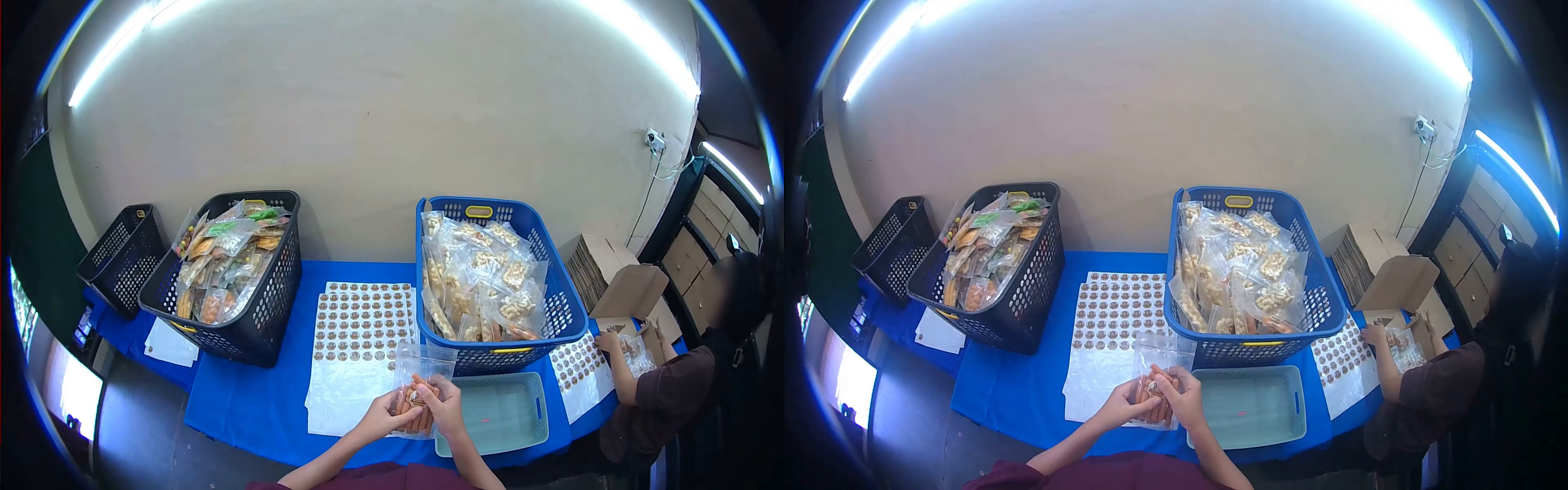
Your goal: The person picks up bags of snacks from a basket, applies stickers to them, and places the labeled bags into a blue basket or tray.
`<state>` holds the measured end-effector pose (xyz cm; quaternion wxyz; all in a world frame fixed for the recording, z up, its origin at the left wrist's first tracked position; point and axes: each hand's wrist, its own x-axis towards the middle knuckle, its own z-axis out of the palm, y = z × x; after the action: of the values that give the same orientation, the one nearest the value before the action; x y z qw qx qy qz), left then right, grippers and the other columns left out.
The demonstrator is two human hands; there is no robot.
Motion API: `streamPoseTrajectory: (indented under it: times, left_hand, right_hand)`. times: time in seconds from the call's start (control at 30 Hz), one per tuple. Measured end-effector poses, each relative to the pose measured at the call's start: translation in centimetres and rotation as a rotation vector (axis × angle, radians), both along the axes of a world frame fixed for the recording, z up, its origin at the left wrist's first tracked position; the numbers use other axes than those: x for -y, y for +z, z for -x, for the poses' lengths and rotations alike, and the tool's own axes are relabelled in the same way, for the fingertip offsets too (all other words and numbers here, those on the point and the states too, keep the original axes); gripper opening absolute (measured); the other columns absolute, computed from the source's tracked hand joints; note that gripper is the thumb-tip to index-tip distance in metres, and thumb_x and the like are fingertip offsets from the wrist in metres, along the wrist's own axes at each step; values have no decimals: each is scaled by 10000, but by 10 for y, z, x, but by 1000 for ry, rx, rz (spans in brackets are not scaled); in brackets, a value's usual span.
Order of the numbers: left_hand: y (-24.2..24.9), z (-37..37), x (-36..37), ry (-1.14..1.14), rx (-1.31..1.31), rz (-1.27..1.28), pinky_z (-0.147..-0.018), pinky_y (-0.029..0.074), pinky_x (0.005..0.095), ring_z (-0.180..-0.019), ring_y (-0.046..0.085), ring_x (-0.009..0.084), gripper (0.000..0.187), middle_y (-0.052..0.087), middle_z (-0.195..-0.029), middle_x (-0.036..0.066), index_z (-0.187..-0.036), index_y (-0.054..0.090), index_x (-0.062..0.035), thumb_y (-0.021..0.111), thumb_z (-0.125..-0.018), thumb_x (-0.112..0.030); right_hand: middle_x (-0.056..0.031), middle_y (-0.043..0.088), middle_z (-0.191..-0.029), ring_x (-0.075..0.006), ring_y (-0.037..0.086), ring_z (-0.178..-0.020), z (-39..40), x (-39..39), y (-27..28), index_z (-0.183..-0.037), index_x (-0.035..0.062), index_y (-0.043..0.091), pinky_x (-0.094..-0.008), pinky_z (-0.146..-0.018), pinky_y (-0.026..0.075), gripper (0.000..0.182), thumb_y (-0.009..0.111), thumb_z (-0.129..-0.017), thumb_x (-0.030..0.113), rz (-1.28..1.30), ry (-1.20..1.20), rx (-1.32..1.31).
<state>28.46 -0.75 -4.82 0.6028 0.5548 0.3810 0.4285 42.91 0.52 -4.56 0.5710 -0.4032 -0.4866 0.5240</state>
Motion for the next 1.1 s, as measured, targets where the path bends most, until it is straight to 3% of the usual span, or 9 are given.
streamPoseTrajectory:
  times: [0.2,0.23,0.37,0.47,0.57,0.7,0.8,0.93,1.1]
  left_hand:
    - [-2,9,-6,90,37,36,-668,436,204,-775,519,48,331,583,-888,26,-1068,527,11,554,-859,-244]
    - [3,13,-7,103,54,68,-672,437,207,-782,522,52,330,586,-892,31,-1063,528,16,525,-875,-255]
    - [15,17,-8,174,47,2,-690,435,215,-794,527,62,328,593,-873,35,-1057,531,16,472,-902,-267]
    - [6,18,-8,152,21,-12,-712,434,223,-832,532,89,303,579,-904,53,-1059,532,11,492,-892,-238]
    - [8,14,-13,251,-159,-341,-709,438,235,-867,531,117,302,550,-950,76,-1059,530,6,540,-862,-222]
    - [9,11,-13,364,-52,-103,-681,448,260,-849,543,134,306,555,-954,93,-968,581,4,628,-794,-242]
    - [3,18,-18,339,-122,-88,-661,446,247,-788,555,122,262,583,-869,77,-900,608,3,641,-781,-227]
    - [-4,15,-21,396,-52,-31,-638,442,238,-725,549,98,213,596,-798,65,-841,606,15,635,-784,-188]
    - [-15,9,-28,396,4,-9,-639,439,223,-727,541,85,216,590,-815,57,-908,591,3,606,-815,-191]
  right_hand:
    - [-94,559,-997,-127,528,-928,9,0,13,-1073,-21,467,-252,-793,426,344,594,-826,182,-48,171,-162]
    - [-94,526,-1051,-132,502,-973,5,-2,7,-1152,-15,401,-262,-821,411,439,596,-827,209,-88,201,-32]
    - [-85,525,-1040,-123,495,-982,8,3,14,-1160,-15,413,-252,-846,394,416,578,-837,187,80,237,101]
    - [-101,527,-1091,-150,510,-995,13,-4,22,-1122,-4,471,-279,-838,419,331,561,-830,123,-160,215,111]
    - [-99,538,-1080,-131,534,-955,17,-2,18,-1113,3,486,-261,-794,444,295,544,-837,92,-96,188,-56]
    - [-53,565,-966,-64,518,-820,16,7,10,-1087,20,508,-199,-681,431,290,578,-822,117,107,192,131]
    - [16,537,-800,-3,453,-552,22,8,2,-1089,38,490,-154,-432,356,301,591,-824,137,73,193,66]
    - [-3,547,-860,-19,500,-625,26,5,-5,-1121,23,462,-160,-458,396,340,585,-812,95,39,169,142]
    - [-25,554,-959,-60,515,-838,22,0,-6,-1128,13,471,-203,-695,434,346,586,-810,89,30,147,167]
